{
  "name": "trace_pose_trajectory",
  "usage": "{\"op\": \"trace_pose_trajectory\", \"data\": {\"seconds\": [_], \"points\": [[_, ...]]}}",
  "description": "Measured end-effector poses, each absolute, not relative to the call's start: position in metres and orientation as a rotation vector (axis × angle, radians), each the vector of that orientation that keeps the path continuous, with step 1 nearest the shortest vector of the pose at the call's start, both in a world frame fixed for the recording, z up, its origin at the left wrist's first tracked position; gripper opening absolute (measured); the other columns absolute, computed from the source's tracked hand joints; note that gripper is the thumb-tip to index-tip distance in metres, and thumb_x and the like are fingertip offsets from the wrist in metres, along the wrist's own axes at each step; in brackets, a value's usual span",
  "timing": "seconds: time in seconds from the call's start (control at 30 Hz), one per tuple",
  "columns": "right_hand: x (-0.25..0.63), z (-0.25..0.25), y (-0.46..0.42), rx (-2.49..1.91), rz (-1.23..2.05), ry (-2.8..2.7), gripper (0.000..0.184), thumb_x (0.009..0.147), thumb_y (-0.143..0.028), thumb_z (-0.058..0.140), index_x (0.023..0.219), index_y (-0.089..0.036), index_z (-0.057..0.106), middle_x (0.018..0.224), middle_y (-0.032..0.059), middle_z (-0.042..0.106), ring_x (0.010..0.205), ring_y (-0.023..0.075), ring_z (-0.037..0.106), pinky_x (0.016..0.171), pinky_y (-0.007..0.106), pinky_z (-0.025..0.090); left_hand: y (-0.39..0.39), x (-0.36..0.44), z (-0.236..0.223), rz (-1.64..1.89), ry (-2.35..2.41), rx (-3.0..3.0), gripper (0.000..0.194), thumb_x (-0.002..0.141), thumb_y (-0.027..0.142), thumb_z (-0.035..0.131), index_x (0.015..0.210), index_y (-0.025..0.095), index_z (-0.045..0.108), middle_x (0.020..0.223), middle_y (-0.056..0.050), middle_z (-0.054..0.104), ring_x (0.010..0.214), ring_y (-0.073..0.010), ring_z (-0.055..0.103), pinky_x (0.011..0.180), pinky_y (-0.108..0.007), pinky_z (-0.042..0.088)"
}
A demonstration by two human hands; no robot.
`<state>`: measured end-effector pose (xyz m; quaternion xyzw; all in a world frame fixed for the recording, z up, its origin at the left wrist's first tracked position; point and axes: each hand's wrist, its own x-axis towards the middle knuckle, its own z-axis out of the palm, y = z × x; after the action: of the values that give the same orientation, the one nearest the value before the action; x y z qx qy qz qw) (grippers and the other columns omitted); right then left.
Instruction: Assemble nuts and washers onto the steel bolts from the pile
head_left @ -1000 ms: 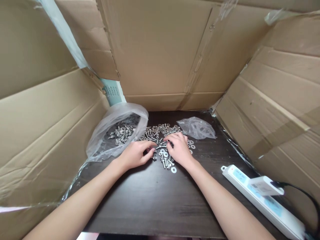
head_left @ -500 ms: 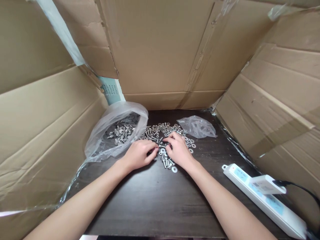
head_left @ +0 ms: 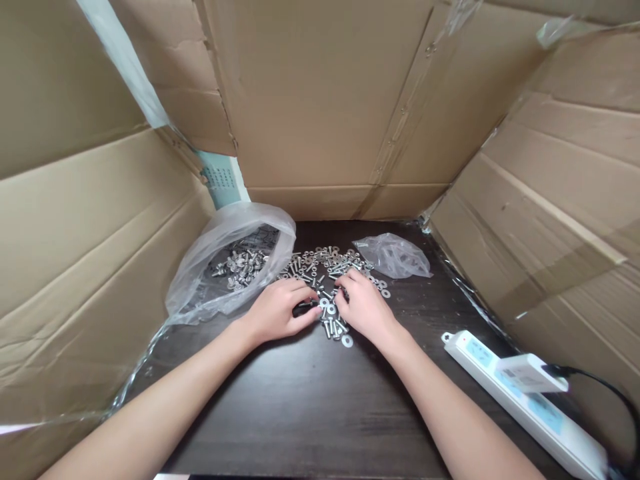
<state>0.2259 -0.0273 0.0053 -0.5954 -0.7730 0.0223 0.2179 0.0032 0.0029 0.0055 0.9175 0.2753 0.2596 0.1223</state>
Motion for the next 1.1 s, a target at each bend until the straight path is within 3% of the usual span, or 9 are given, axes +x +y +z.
{"op": "trace_pose_trajectory", "data": {"seconds": [0.17, 0.4, 0.53, 0.7, 0.83, 0.97, 1.1], "points": [[0.229, 0.008, -0.028, -1.583, 0.107, -2.163, 0.023, 0.087, 0.000, 0.061, 0.100, -0.010, 0.077, 0.099, 0.0122, 0.067, 0.097, 0.0276, 0.065, 0.095, 0.040, 0.054, 0.007, 0.000, 0.005, 0.696, 0.727, 2.743, 0.040, 0.090, 0.056, 0.074, 0.104, 0.019, 0.073, 0.094, -0.005, 0.072, 0.089, -0.0239, 0.068, 0.081, -0.037, 0.051], [0.230, 0.004, -0.026, -1.457, 0.140, -2.119, 0.027, 0.088, 0.004, 0.057, 0.093, -0.016, 0.075, 0.095, 0.0090, 0.069, 0.092, 0.0244, 0.066, 0.090, 0.038, 0.055, 0.013, 0.000, -0.001, 0.778, 0.903, 2.766, 0.033, 0.099, 0.043, 0.067, 0.119, 0.018, 0.066, 0.095, -0.006, 0.072, 0.090, -0.0246, 0.069, 0.081, -0.037, 0.053], [0.221, 0.009, -0.030, -1.341, 0.116, -1.959, 0.022, 0.091, -0.003, 0.057, 0.095, -0.018, 0.072, 0.097, 0.0094, 0.071, 0.095, 0.0270, 0.066, 0.088, 0.041, 0.056, 0.010, 0.002, 0.001, 0.890, 0.880, 2.716, 0.027, 0.101, 0.037, 0.063, 0.118, 0.017, 0.064, 0.097, -0.007, 0.072, 0.090, -0.0236, 0.069, 0.082, -0.037, 0.056], [0.198, 0.008, -0.040, -1.146, 0.576, -1.627, 0.011, 0.091, -0.016, 0.062, 0.097, -0.021, 0.070, 0.096, 0.0043, 0.072, 0.083, 0.0201, 0.071, 0.078, 0.033, 0.060, 0.005, 0.004, -0.001, 1.047, 0.799, 2.574, 0.032, 0.099, 0.029, 0.063, 0.128, 0.018, 0.057, 0.100, -0.005, 0.073, 0.084, -0.0180, 0.071, 0.078, -0.030, 0.058], [0.188, 0.002, -0.045, -1.103, 0.718, -1.541, 0.004, 0.089, -0.023, 0.067, 0.090, -0.021, 0.070, 0.091, 0.0038, 0.069, 0.079, 0.0190, 0.070, 0.075, 0.032, 0.059, 0.005, 0.003, -0.003, 1.063, 0.738, 2.546, 0.022, 0.100, 0.026, 0.062, 0.120, 0.018, 0.062, 0.101, -0.005, 0.074, 0.086, -0.0167, 0.073, 0.078, -0.027, 0.059], [0.194, 0.007, -0.043, -1.115, 0.650, -1.618, 0.011, 0.094, -0.025, 0.061, 0.089, -0.022, 0.070, 0.089, 0.0039, 0.069, 0.080, 0.0201, 0.068, 0.075, 0.033, 0.057, 0.006, 0.002, -0.003, 1.096, 0.685, 2.522, 0.015, 0.103, 0.026, 0.060, 0.113, 0.017, 0.067, 0.099, -0.005, 0.076, 0.084, -0.0155, 0.073, 0.078, -0.026, 0.059], [0.219, 0.007, -0.030, -1.241, 0.348, -1.694, 0.019, 0.093, -0.018, 0.052, 0.083, -0.021, 0.068, 0.086, 0.0044, 0.071, 0.083, 0.0227, 0.066, 0.078, 0.036, 0.052, 0.004, 0.001, -0.002, 1.117, 0.707, 2.498, 0.015, 0.100, 0.022, 0.061, 0.111, 0.015, 0.067, 0.098, -0.006, 0.076, 0.083, -0.0159, 0.073, 0.079, -0.027, 0.059]]}}
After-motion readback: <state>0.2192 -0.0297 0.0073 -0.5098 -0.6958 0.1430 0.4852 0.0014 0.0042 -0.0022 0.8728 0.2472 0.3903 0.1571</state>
